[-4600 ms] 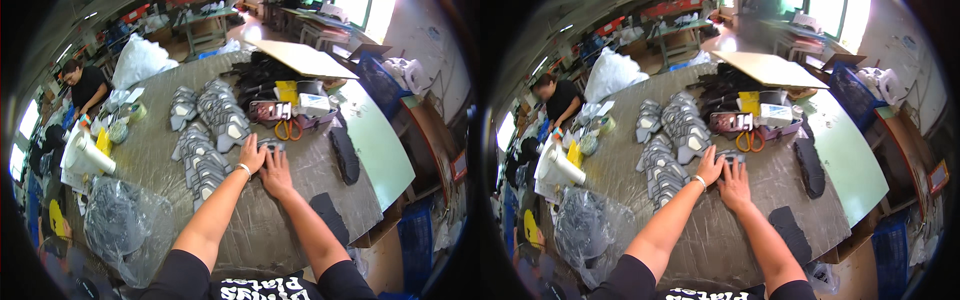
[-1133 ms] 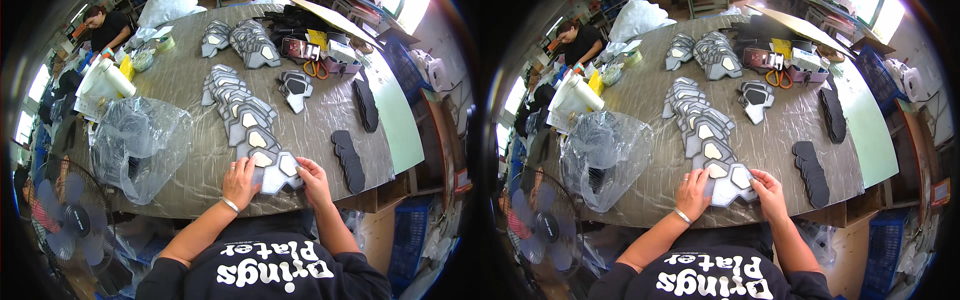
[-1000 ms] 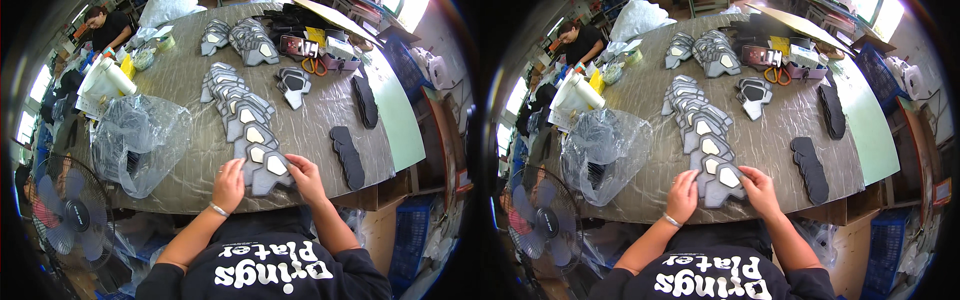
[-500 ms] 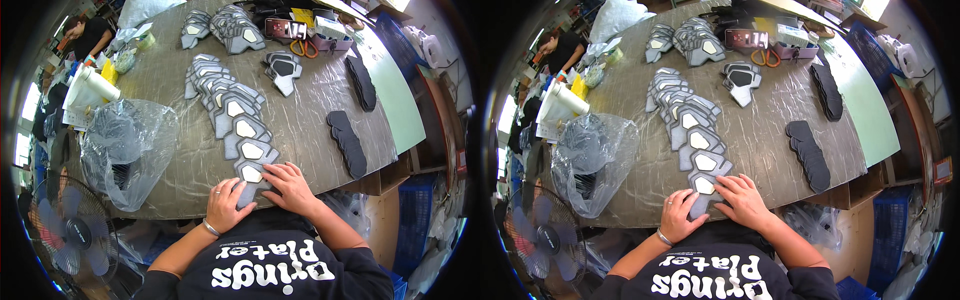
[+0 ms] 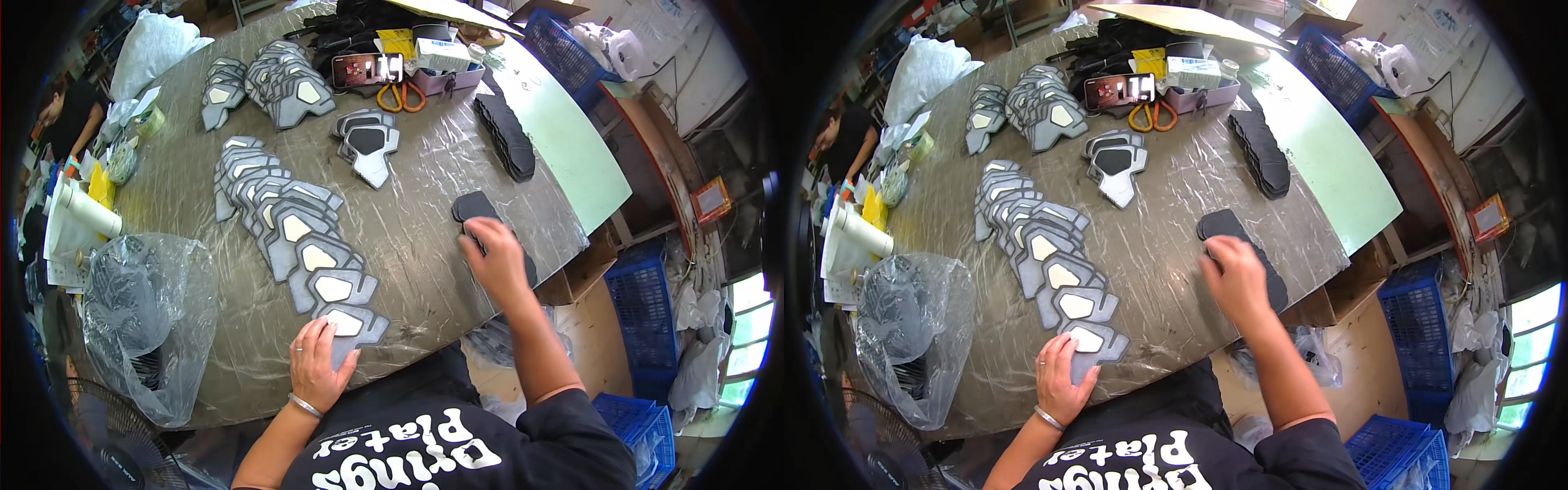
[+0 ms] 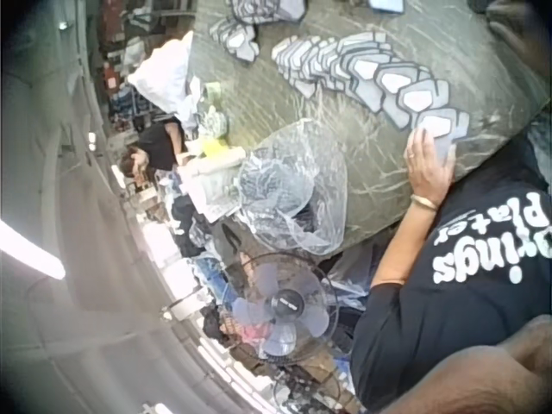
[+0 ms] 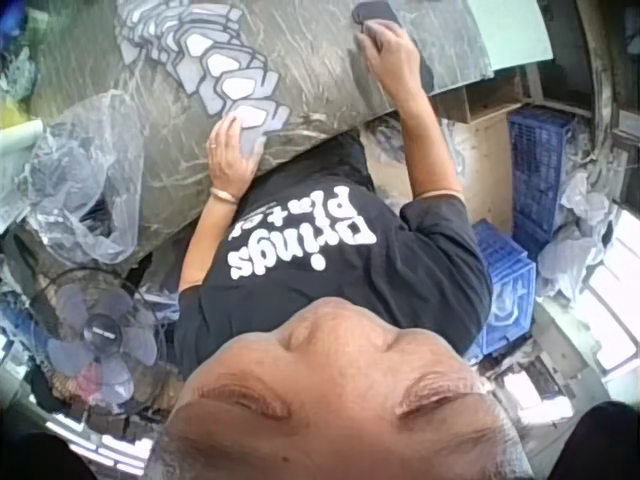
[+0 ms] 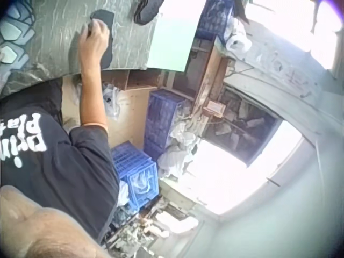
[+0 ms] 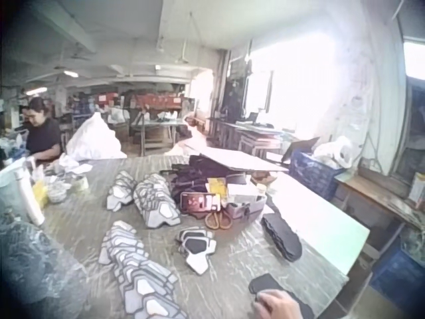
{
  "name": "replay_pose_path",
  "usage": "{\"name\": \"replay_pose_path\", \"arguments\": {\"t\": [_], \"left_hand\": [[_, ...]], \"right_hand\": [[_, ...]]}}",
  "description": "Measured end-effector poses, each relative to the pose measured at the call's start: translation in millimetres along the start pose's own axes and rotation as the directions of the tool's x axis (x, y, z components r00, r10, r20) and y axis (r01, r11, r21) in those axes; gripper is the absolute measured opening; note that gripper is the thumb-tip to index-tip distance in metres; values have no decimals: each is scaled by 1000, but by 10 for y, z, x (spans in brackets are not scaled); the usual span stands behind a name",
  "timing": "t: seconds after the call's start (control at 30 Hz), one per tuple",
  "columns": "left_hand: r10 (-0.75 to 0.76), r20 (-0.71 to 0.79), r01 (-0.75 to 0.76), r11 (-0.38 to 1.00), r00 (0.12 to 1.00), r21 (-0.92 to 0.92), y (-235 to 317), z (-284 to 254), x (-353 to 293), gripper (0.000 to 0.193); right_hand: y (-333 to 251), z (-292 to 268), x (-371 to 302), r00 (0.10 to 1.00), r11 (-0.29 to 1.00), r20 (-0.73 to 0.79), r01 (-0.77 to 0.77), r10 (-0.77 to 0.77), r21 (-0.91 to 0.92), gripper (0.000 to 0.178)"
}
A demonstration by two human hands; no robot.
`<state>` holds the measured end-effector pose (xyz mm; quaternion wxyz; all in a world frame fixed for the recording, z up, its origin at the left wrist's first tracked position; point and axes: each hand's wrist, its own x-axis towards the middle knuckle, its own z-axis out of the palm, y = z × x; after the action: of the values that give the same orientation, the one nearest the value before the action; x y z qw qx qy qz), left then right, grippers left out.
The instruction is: The person applies adhesive by hand to small black shoe components and then presses them onto larger grey and white patterned shoe upper sections on a work table.
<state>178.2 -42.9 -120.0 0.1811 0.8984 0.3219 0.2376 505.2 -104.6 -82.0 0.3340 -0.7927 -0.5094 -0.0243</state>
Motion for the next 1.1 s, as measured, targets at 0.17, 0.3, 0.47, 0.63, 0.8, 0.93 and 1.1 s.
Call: {"name": "replay_pose_path", "arguments": {"t": [0.17,0.3,0.47,0.63,0.8,0.93,1.1], "left_hand": [[-92,-123,64,974,988,-218,-6,-17,42,57],[-2,-85,-13,984,996,-176,109,-165,300,49],[265,83,-247,952,961,-178,385,7,950,43],[419,97,-402,902,903,-155,543,731,1735,47],[417,106,-384,893,903,-236,635,1188,2163,48],[276,154,-223,930,949,-292,788,1230,2240,50],[335,79,-309,921,939,-236,735,1331,2193,50]], "right_hand": [[378,-76,419,980,964,188,117,-72,-240,18],[393,-29,516,875,821,469,353,-120,-448,12],[372,-19,575,794,733,582,500,-175,-461,9],[363,46,576,743,647,620,606,-252,-463,10],[423,-64,597,937,942,331,206,-112,-265,15],[647,-132,657,932,952,253,-291,259,94,18],[977,-302,681,746,491,413,-659,522,570,18]]}}
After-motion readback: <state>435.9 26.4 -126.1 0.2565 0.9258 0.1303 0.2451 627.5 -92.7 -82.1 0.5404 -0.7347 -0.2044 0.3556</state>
